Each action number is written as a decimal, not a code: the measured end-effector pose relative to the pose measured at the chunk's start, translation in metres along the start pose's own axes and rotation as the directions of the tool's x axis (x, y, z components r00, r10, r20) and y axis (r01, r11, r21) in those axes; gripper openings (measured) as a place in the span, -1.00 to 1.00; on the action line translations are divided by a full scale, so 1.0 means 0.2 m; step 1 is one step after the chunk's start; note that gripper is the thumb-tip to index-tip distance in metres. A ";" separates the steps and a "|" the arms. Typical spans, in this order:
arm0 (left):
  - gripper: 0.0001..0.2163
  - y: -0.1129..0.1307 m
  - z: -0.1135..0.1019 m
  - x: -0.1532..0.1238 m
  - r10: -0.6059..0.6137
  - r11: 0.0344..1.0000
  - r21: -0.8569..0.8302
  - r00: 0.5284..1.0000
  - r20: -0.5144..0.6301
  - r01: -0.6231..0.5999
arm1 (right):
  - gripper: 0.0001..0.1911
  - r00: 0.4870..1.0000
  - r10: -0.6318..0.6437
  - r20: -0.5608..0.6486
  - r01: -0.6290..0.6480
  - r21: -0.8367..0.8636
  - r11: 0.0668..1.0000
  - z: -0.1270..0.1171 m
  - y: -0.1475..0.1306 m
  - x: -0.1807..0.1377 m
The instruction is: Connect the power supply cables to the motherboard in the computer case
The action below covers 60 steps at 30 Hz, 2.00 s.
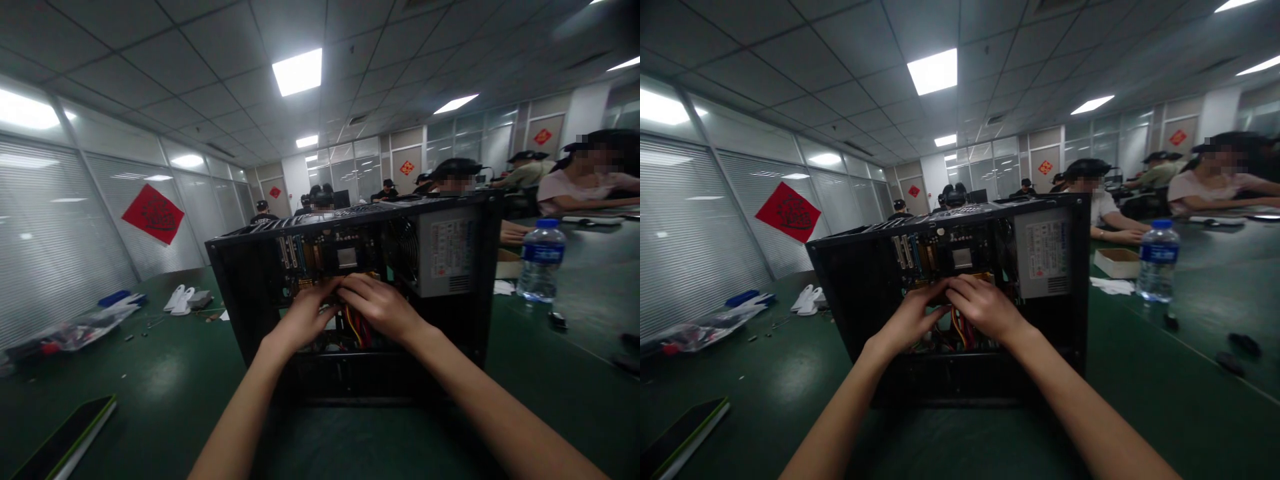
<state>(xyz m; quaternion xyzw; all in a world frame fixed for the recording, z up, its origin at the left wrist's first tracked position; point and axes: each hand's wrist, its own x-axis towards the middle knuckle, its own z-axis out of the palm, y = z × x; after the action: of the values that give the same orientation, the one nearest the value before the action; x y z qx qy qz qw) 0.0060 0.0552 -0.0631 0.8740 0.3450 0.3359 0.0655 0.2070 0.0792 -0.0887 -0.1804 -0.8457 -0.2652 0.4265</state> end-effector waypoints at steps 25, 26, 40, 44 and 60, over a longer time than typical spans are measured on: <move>-0.72 -0.07 0.16 0.04 -0.129 0.918 0.390 0.984 0.122 0.072 | -0.77 0.710 0.497 0.499 -0.434 -0.245 0.867 0.02 0.02 -0.05; -0.73 -0.07 0.16 0.04 -0.139 0.919 0.386 0.984 0.112 0.086 | -0.78 0.702 0.502 0.505 -0.443 -0.241 0.863 0.03 0.03 -0.06; -0.71 -0.04 0.20 0.15 -0.279 0.850 0.502 0.945 0.172 0.160 | -0.79 0.686 0.500 0.528 -0.455 -0.225 0.862 0.01 0.02 -0.04; -0.71 -0.05 0.20 0.14 -0.288 0.847 0.505 0.942 0.175 0.166 | -0.78 0.686 0.500 0.529 -0.459 -0.219 0.861 0.01 0.01 -0.04; -0.70 -0.05 0.21 0.17 -0.352 0.814 0.543 0.918 0.182 0.204 | -0.82 0.668 0.495 0.556 -0.467 -0.205 0.860 0.04 0.02 -0.05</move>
<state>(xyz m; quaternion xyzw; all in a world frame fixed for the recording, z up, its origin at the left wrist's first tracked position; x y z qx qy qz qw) 0.0458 0.0900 -0.0798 0.8366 0.5346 0.0938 -0.0739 0.2108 0.0870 -0.1000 -0.4795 -0.8512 -0.0925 0.1921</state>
